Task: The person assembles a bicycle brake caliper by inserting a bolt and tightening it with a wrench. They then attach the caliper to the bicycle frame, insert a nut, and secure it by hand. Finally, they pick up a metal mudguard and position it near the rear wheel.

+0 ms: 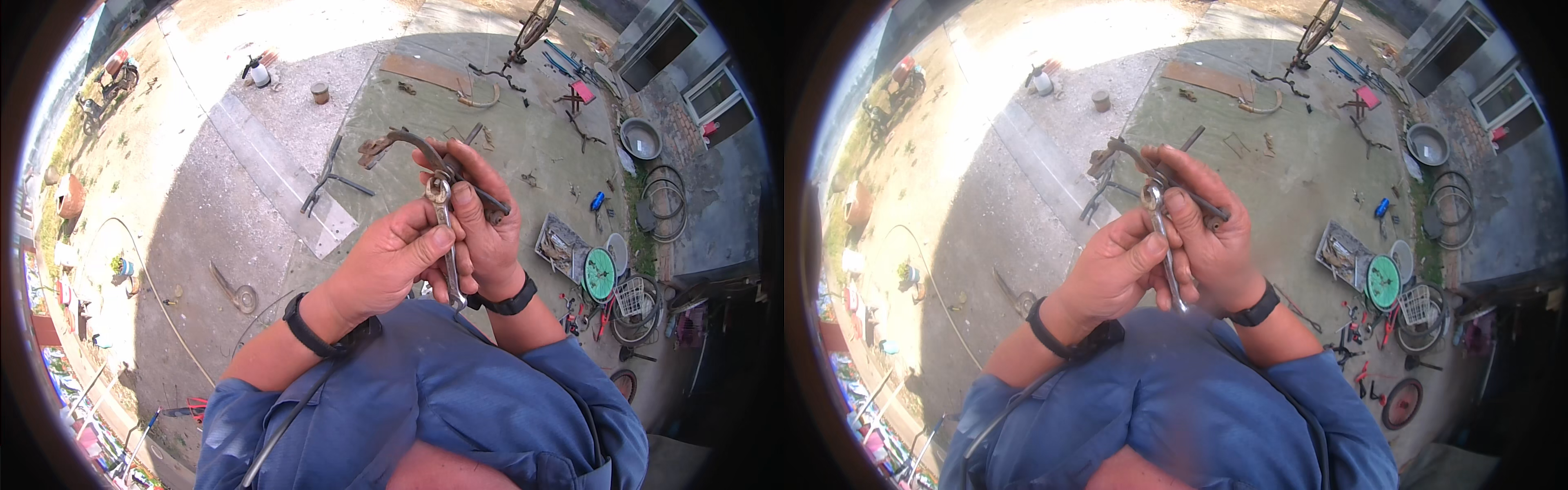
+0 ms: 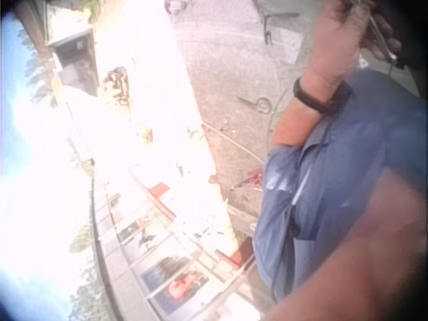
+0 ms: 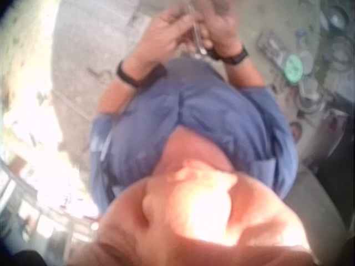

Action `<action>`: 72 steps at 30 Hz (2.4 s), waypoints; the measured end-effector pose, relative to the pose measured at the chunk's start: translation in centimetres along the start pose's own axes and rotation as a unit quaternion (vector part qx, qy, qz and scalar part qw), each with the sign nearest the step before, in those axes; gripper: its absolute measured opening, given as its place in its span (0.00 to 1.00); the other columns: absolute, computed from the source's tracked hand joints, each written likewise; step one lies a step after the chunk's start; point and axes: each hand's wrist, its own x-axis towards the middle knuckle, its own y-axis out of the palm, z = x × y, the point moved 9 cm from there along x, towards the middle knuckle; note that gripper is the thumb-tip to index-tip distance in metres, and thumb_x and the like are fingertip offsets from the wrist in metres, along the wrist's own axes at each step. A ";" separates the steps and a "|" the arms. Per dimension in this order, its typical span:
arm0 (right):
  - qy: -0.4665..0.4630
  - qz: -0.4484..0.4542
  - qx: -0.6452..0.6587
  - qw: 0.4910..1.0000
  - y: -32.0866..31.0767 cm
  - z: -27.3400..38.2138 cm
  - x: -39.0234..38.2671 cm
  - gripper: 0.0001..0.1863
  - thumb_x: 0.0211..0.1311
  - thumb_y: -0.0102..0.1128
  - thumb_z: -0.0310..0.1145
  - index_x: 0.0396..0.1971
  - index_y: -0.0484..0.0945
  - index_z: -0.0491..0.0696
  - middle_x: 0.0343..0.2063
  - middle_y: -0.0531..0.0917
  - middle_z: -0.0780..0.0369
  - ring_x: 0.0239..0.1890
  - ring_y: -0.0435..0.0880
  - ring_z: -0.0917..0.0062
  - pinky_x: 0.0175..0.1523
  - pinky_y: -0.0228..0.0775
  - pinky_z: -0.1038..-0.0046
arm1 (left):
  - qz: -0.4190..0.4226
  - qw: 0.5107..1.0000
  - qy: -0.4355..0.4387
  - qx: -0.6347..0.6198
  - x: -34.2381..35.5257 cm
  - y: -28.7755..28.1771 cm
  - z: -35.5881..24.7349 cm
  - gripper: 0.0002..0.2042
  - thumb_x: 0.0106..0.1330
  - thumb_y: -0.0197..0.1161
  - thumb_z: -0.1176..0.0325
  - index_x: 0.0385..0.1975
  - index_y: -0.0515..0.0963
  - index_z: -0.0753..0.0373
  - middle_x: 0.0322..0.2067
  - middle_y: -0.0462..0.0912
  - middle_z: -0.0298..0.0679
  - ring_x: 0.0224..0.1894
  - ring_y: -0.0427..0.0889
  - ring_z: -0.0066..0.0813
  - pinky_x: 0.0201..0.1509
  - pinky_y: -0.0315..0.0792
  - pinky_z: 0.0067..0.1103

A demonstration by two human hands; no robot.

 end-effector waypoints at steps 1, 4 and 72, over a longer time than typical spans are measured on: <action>0.002 -0.003 0.010 1.000 0.1 0.0 0.0 0.22 0.74 0.47 0.26 0.65 0.65 0.39 0.60 0.74 0.48 0.62 0.75 0.61 0.64 0.71 0.67 | -0.002 1.000 -0.003 -0.003 -0.1 0.0 0.0 0.10 0.77 0.51 0.63 0.44 0.70 0.64 0.34 0.83 0.41 0.34 0.87 0.32 0.30 0.80 0.17; -0.003 -0.009 0.018 1.000 0.4 0.2 0.1 0.22 0.74 0.47 0.26 0.65 0.65 0.39 0.60 0.74 0.49 0.63 0.75 0.61 0.64 0.71 0.67 | -0.001 1.000 -0.008 -0.007 -0.2 0.1 -0.1 0.10 0.77 0.51 0.62 0.45 0.70 0.64 0.34 0.83 0.41 0.34 0.87 0.32 0.29 0.80 0.17; -0.002 0.077 -0.065 0.995 0.2 0.5 0.8 0.21 0.73 0.52 0.29 0.63 0.69 0.41 0.57 0.78 0.52 0.56 0.81 0.65 0.52 0.76 0.75 | -0.106 0.950 0.037 0.291 -2.6 -3.6 -1.6 0.07 0.75 0.52 0.69 0.45 0.71 0.65 0.34 0.81 0.37 0.37 0.84 0.25 0.37 0.77 0.18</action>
